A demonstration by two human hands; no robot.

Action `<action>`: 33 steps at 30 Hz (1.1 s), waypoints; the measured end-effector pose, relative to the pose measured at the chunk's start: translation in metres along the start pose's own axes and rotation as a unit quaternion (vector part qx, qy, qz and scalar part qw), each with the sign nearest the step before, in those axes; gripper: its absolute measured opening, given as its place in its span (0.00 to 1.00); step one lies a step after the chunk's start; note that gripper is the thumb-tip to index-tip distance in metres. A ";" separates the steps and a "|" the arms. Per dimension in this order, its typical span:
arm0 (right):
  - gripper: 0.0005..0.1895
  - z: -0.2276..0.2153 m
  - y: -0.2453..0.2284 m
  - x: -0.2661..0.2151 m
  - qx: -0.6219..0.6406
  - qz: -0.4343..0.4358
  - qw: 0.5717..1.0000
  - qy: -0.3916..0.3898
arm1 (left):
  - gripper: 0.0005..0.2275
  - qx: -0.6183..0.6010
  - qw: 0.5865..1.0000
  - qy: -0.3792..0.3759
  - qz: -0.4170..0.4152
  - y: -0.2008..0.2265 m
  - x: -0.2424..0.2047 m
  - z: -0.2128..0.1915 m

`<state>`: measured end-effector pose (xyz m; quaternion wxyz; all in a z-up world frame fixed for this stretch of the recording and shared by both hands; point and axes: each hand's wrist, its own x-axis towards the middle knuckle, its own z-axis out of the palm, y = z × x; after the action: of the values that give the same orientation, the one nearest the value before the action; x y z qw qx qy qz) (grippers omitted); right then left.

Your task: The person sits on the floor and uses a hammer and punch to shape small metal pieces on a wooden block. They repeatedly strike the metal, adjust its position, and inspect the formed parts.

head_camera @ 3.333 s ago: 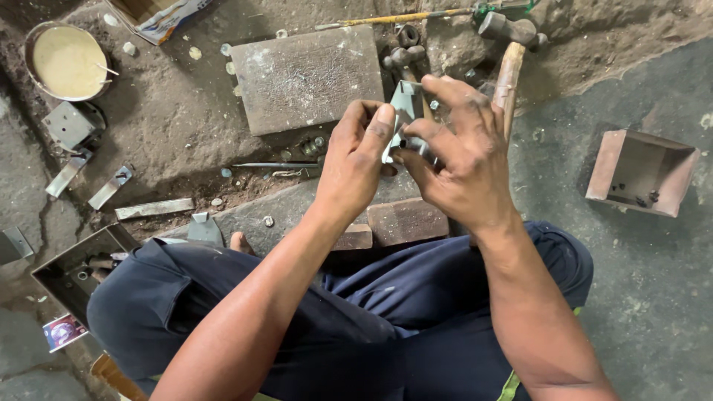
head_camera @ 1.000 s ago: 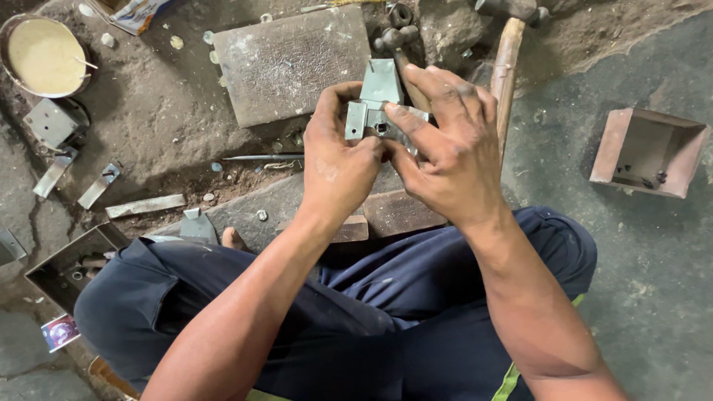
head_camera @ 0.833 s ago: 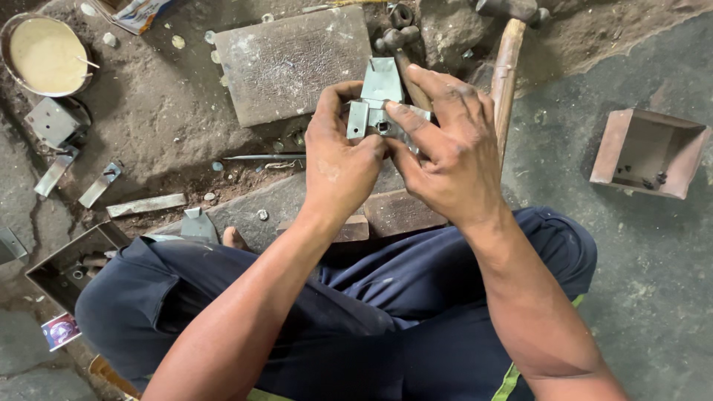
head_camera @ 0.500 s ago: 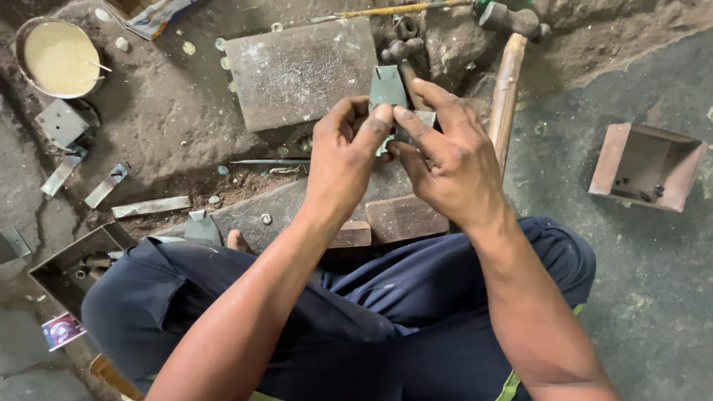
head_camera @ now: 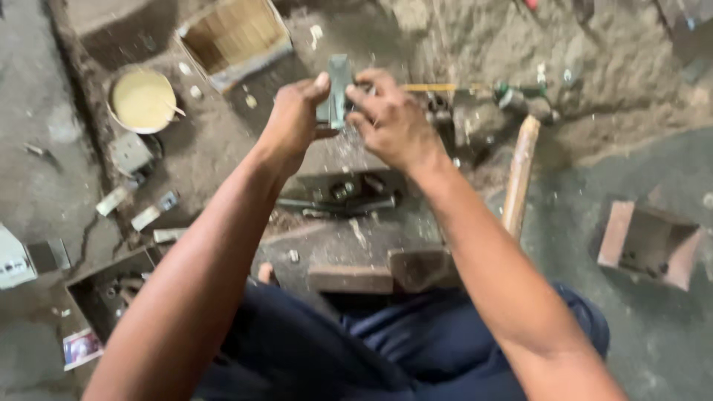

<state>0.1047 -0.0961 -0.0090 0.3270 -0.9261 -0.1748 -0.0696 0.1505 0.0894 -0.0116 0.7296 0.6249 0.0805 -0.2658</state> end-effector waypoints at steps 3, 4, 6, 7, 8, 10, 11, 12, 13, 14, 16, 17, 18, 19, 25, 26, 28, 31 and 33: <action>0.20 0.033 0.016 0.015 -0.009 -0.012 1.000 -0.013 | 0.20 0.010 0.999 -0.002 -0.032 -0.022 0.021 -0.031; 0.20 0.044 0.021 0.014 -0.011 -0.023 1.000 -0.015 | 0.20 0.031 0.999 0.004 -0.027 -0.031 0.027 -0.037; 0.20 0.059 0.026 0.010 0.010 -0.006 1.000 -0.016 | 0.19 0.076 0.997 0.019 -0.015 -0.037 0.038 -0.045; 0.19 0.062 0.028 0.013 0.019 -0.001 1.000 -0.012 | 0.19 0.183 0.982 0.051 0.007 -0.035 0.041 -0.046; 0.19 0.064 0.029 0.014 0.011 0.004 1.000 -0.007 | 0.19 0.287 0.954 0.082 0.027 -0.032 0.043 -0.042; 0.19 0.064 0.026 0.009 -0.006 0.020 1.000 0.002 | 0.19 0.400 0.905 0.133 0.054 -0.024 0.043 -0.038; 0.19 0.065 0.023 0.007 -0.028 0.024 0.999 0.002 | 0.19 0.412 0.896 0.153 0.060 -0.021 0.042 -0.037; 0.19 0.066 0.019 0.005 -0.050 0.027 0.998 0.001 | 0.19 0.424 0.887 0.172 0.065 -0.018 0.040 -0.035; 0.19 0.065 0.017 0.008 -0.074 0.027 0.997 0.005 | 0.19 0.419 0.891 0.166 0.059 -0.015 0.039 -0.035; 0.19 0.064 0.015 0.009 -0.078 0.034 0.996 -0.002 | 0.18 0.414 0.894 0.160 0.052 -0.013 0.038 -0.035; 0.19 0.062 0.012 0.010 -0.084 0.047 0.995 -0.017 | 0.19 0.402 0.898 0.168 0.060 -0.014 0.038 -0.033; 0.19 0.062 0.011 0.010 -0.107 0.030 0.994 -0.009 | 0.20 0.395 0.897 0.182 0.073 -0.016 0.040 -0.032; 0.20 0.061 0.011 0.010 -0.130 0.012 0.992 0.000 | 0.20 0.388 0.896 0.197 0.086 -0.019 0.042 -0.033; 0.20 0.060 0.013 0.012 -0.153 -0.007 0.988 0.010 | 0.20 0.392 0.896 0.195 0.078 -0.019 0.045 -0.034; 0.17 0.060 0.015 0.016 -0.159 -0.039 0.986 -0.026 | 0.20 0.389 0.895 0.204 0.081 -0.024 0.049 -0.037; 0.17 0.059 0.016 0.018 -0.162 -0.040 0.986 -0.031 | 0.20 0.398 0.891 0.204 0.082 -0.023 0.050 -0.036; 0.18 0.059 0.017 0.019 -0.166 -0.038 0.984 -0.043 | 0.19 0.407 0.886 0.205 0.084 -0.024 0.048 -0.036; 0.18 0.060 0.019 0.020 -0.182 -0.044 0.981 -0.053 | 0.18 0.402 0.891 0.199 0.071 -0.023 0.047 -0.034; 0.18 0.060 0.022 0.024 -0.196 -0.060 0.977 -0.061 | 0.17 0.394 0.900 0.184 0.031 -0.021 0.045 -0.035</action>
<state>0.1361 -0.0679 -0.0629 0.1233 -0.9626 -0.2323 -0.0656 0.1857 0.1082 -0.0571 0.4041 0.9012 0.0824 -0.1334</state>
